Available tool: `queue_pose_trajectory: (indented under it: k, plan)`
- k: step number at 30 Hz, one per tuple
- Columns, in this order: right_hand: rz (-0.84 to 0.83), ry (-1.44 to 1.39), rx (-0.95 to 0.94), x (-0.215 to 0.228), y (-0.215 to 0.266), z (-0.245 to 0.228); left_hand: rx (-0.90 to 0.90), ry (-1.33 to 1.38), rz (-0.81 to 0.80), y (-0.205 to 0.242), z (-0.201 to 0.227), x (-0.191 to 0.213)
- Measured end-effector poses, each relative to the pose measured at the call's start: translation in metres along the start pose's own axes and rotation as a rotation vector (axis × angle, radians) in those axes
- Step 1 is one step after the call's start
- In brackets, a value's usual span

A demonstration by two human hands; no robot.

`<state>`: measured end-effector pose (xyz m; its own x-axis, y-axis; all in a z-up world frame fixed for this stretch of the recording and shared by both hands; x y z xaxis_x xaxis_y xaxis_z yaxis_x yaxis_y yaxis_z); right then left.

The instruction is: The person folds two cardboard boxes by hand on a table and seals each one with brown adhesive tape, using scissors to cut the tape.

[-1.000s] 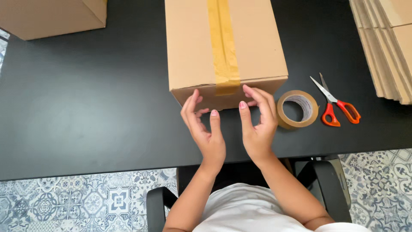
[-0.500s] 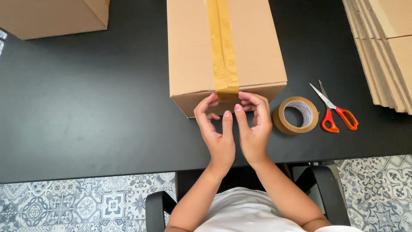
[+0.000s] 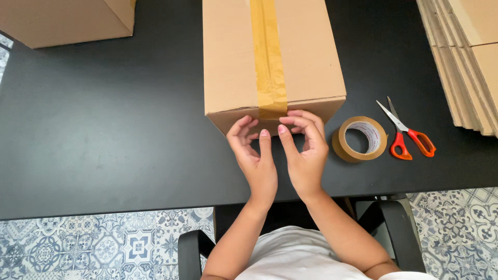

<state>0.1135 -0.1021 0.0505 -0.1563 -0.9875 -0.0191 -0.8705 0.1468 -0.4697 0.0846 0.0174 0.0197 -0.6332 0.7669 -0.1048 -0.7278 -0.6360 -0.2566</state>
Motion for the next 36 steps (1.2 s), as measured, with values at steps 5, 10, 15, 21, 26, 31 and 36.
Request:
queue_pose_trajectory:
  k: [5, 10, 15, 21, 26, 31, 36]
  plan:
    - [-0.006, -0.053, -0.028, -0.002, 0.003, 0.008, 0.012, 0.02, -0.024, 0.002, -0.002, -0.003]
    - [0.042, -0.144, -0.089, 0.001, 0.002, 0.018, 0.029, 0.002, -0.035, 0.003, -0.002, -0.003]
    - [0.128, -0.297, -0.245, 0.0, 0.0, 0.034, 0.075, 0.015, -0.039, 0.005, -0.01, -0.002]
    - [0.16, -0.399, -0.295, -0.001, 0.005, 0.053, 0.222, 0.052, -0.115, 0.008, -0.029, -0.009]
    - [0.106, -0.416, -0.28, 0.007, 0.004, 0.05, 0.346, 0.121, -0.137, 0.004, -0.042, -0.011]
    - [0.065, -0.265, -0.177, 0.015, 0.001, 0.046, 0.33, 0.128, -0.099, -0.004, -0.043, -0.011]
    - [0.03, -0.124, -0.01, 0.014, 0.004, 0.044, -0.041, -0.237, -0.032, -0.016, -0.023, 0.007]
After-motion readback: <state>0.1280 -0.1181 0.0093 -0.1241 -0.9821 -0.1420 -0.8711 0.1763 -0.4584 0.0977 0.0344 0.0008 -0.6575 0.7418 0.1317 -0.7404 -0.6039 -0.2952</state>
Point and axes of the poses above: each hand's wrist, its own y-axis away from the middle knuckle, its own x-axis out of the back of the hand, z = x × y, the point moved 8 cm from there along -y, towards the middle knuckle, and after that the axes turned 5 degrees about -y, right-handed, at the moved point
